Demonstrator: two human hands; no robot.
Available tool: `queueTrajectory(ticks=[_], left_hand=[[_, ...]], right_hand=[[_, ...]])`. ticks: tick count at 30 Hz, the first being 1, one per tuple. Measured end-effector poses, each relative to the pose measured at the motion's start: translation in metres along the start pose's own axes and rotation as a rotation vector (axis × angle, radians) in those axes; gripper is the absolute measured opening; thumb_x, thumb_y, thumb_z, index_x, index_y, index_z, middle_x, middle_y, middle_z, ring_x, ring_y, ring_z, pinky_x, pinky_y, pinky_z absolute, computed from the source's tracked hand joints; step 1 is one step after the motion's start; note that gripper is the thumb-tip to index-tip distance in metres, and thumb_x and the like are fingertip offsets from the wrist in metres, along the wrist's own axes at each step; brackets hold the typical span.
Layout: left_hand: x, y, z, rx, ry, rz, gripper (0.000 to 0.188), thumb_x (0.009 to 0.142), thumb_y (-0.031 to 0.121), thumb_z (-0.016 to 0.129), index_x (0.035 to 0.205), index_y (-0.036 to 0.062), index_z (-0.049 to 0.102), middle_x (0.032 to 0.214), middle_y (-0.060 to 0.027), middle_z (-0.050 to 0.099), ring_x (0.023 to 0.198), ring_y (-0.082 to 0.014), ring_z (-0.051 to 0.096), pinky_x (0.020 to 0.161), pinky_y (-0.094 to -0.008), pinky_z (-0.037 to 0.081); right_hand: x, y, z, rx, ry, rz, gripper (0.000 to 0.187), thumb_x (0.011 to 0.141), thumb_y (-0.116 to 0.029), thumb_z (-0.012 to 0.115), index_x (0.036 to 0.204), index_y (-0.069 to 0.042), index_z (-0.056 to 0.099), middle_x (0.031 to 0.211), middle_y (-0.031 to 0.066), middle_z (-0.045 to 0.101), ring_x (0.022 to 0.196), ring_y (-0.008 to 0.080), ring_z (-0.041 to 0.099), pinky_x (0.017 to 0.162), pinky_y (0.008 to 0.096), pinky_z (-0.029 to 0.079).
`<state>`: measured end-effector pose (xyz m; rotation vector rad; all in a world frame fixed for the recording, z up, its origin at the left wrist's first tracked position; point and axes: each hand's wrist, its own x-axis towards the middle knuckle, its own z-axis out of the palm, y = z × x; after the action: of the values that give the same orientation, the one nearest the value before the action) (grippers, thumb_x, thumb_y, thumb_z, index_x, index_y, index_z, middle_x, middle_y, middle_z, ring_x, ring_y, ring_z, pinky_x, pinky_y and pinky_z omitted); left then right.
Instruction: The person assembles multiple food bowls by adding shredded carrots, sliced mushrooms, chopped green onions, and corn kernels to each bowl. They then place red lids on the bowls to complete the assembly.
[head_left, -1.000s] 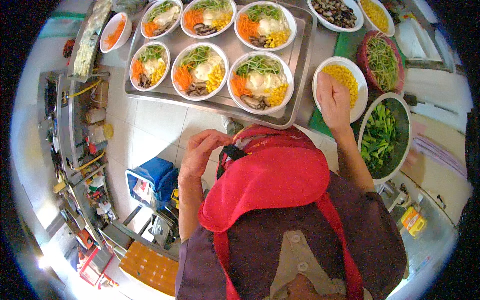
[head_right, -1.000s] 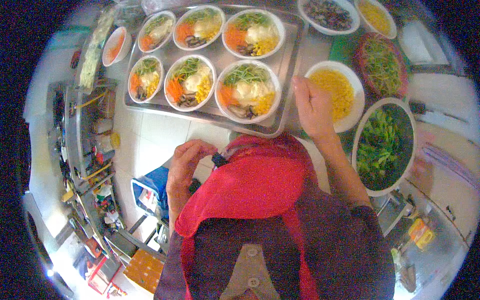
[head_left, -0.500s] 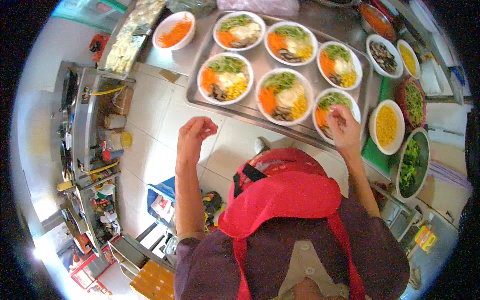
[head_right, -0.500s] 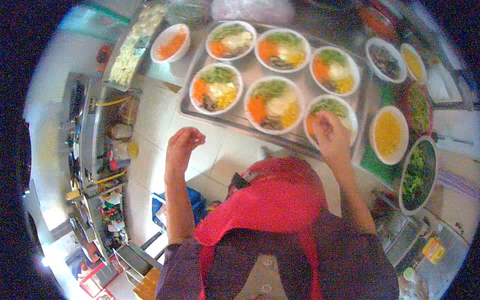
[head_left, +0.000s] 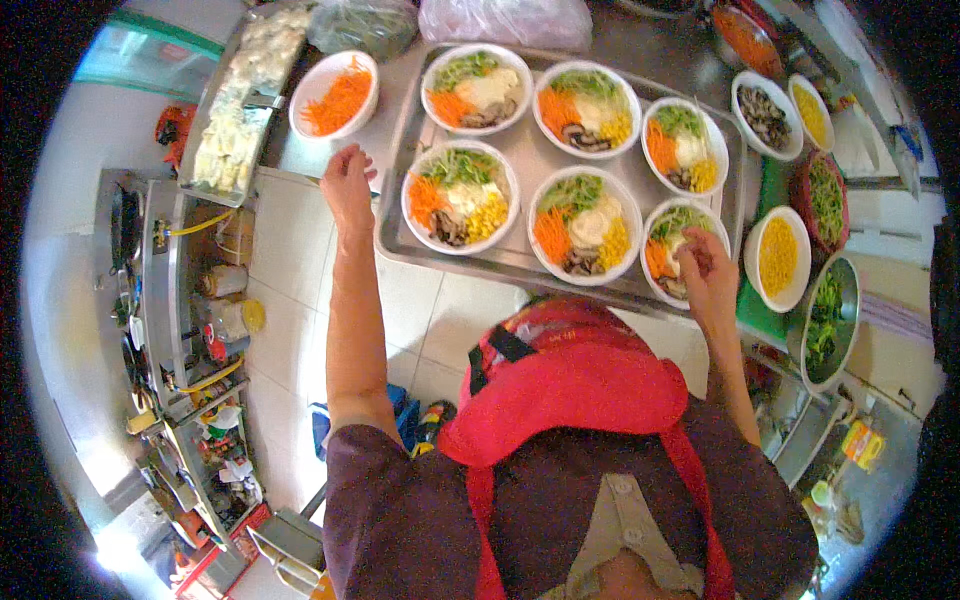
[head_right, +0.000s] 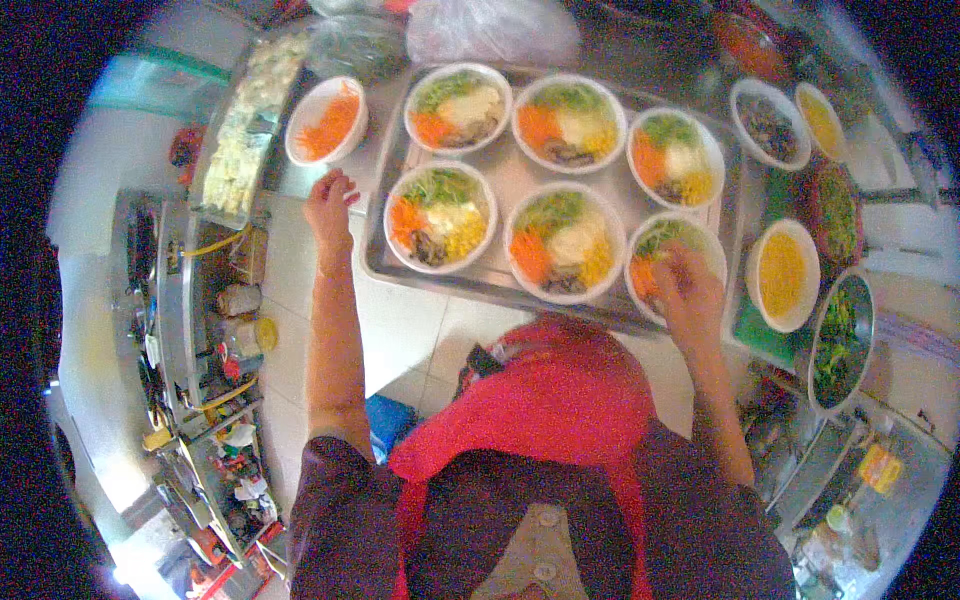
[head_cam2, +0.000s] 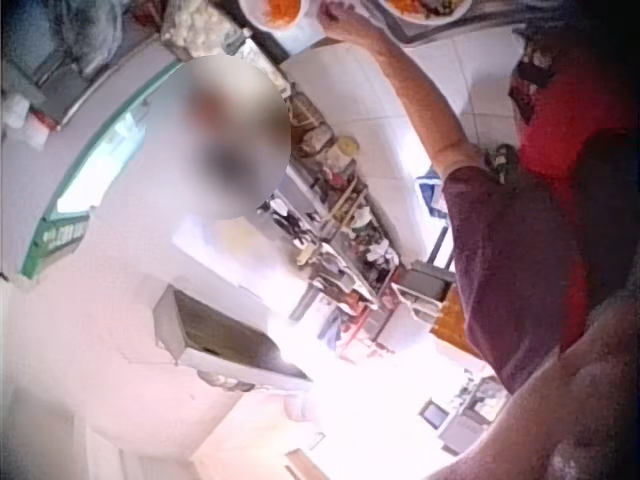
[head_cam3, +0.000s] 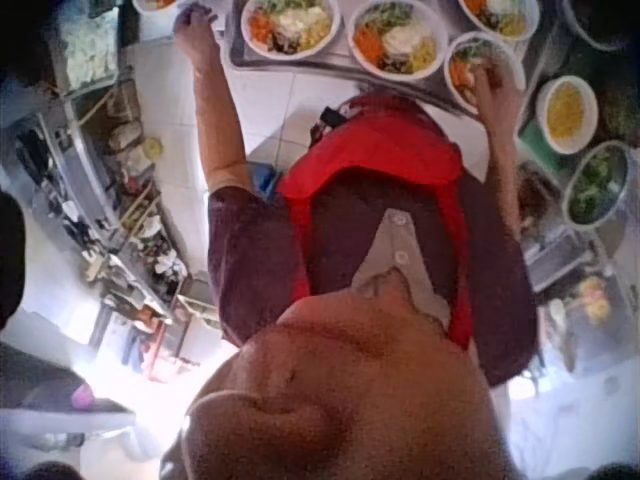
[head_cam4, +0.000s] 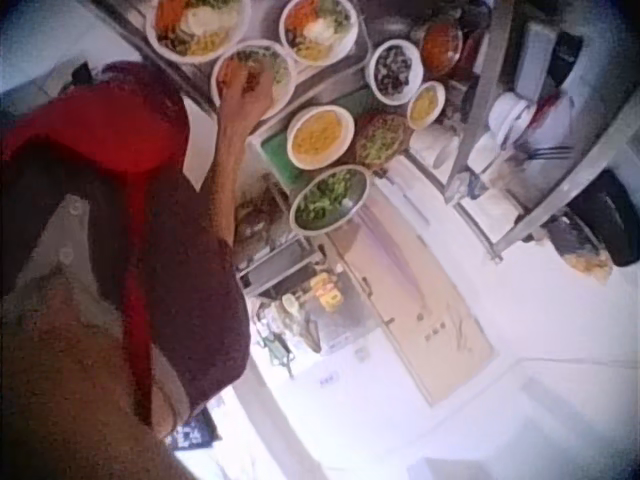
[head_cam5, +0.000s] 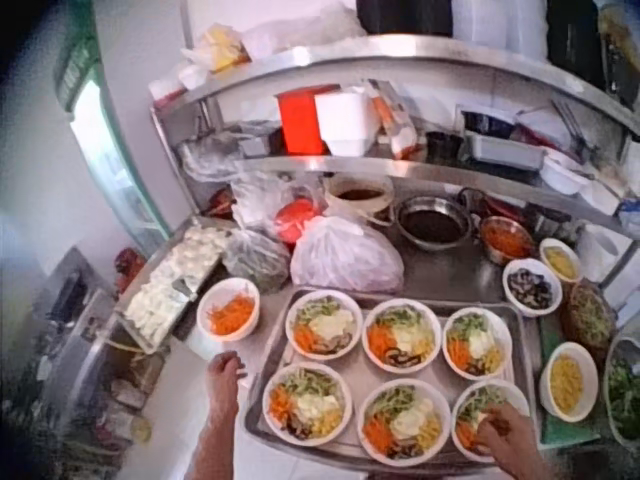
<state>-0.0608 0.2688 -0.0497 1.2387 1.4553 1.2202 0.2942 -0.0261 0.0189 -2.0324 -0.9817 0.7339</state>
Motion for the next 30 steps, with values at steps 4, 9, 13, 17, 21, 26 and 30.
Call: queueTrajectory(ticks=[4, 9, 13, 17, 21, 26, 30], left_hand=[[0.003, 0.006, 0.003, 0.239, -0.099, 0.093, 0.019, 0.082, 0.009, 0.053, 0.093, -0.0030, 0.064, 0.076, -0.0100, 0.063, 0.070, -0.0137, 0.059, 0.062, -0.0263, 0.049], [-0.028, -0.010, -0.010, 0.577, -0.182, 0.244, 0.017, 0.080, 0.010, 0.057, 0.091, 0.0009, 0.066, 0.081, -0.0119, 0.065, 0.070, -0.0184, 0.061, 0.065, -0.0300, 0.048], [-0.046, -0.021, -0.006, 0.638, -0.191, 0.244, 0.015, 0.078, 0.011, 0.060, 0.089, 0.0018, 0.066, 0.081, -0.0138, 0.063, 0.072, -0.0230, 0.062, 0.066, -0.0315, 0.048], [-0.038, -0.028, 0.008, 0.591, -0.157, 0.380, 0.013, 0.078, 0.010, 0.059, 0.086, 0.0029, 0.066, 0.076, -0.0136, 0.061, 0.069, -0.0280, 0.060, 0.063, -0.0342, 0.047], [-0.033, -0.026, 0.017, 0.596, -0.211, 0.489, 0.012, 0.077, 0.006, 0.057, 0.086, 0.0029, 0.064, 0.080, -0.0131, 0.058, 0.074, -0.0293, 0.057, 0.064, -0.0360, 0.046], [-0.024, -0.013, 0.019, 0.776, -0.363, 0.898, 0.017, 0.070, 0.003, 0.058, 0.086, 0.0025, 0.062, 0.085, -0.0114, 0.055, 0.083, -0.0271, 0.054, 0.070, -0.0355, 0.045], [-0.018, -0.010, 0.014, 0.812, -0.453, 1.008, 0.020, 0.069, 0.001, 0.056, 0.089, 0.0010, 0.061, 0.087, -0.0124, 0.055, 0.086, -0.0277, 0.053, 0.074, -0.0374, 0.044]], right_hand=[[0.016, -0.005, 0.011, -0.026, 0.051, -0.100, 0.024, 0.081, -0.012, 0.058, 0.104, -0.005, 0.058, 0.083, 0.0094, 0.064, 0.075, 0.0173, 0.062, 0.068, 0.0299, 0.049], [0.025, -0.003, 0.020, -0.048, 0.004, -0.089, 0.023, 0.080, -0.012, 0.058, 0.102, -0.005, 0.059, 0.083, 0.0102, 0.064, 0.075, 0.0192, 0.062, 0.068, 0.0305, 0.049], [0.025, -0.002, 0.033, -0.061, -0.012, -0.099, 0.024, 0.080, -0.013, 0.059, 0.103, -0.006, 0.059, 0.079, 0.0093, 0.064, 0.071, 0.0172, 0.062, 0.066, 0.0287, 0.048], [0.020, -0.017, 0.047, 0.028, -0.026, -0.049, 0.023, 0.080, -0.011, 0.059, 0.103, -0.005, 0.059, 0.076, 0.0074, 0.063, 0.066, 0.0144, 0.060, 0.062, 0.0268, 0.048], [0.004, -0.035, 0.063, 0.030, -0.004, 0.030, 0.022, 0.081, -0.009, 0.058, 0.103, -0.005, 0.059, 0.074, 0.0064, 0.063, 0.064, 0.0129, 0.058, 0.060, 0.0260, 0.047], [-0.019, -0.041, 0.095, -0.001, 0.039, -0.015, 0.022, 0.081, -0.009, 0.058, 0.102, -0.005, 0.059, 0.074, 0.0062, 0.062, 0.064, 0.0127, 0.058, 0.060, 0.0260, 0.047], [-0.036, -0.057, 0.106, 0.030, -0.042, 0.000, 0.021, 0.086, -0.008, 0.054, 0.105, -0.001, 0.056, 0.076, 0.0036, 0.060, 0.064, 0.0077, 0.054, 0.057, 0.0207, 0.044]])
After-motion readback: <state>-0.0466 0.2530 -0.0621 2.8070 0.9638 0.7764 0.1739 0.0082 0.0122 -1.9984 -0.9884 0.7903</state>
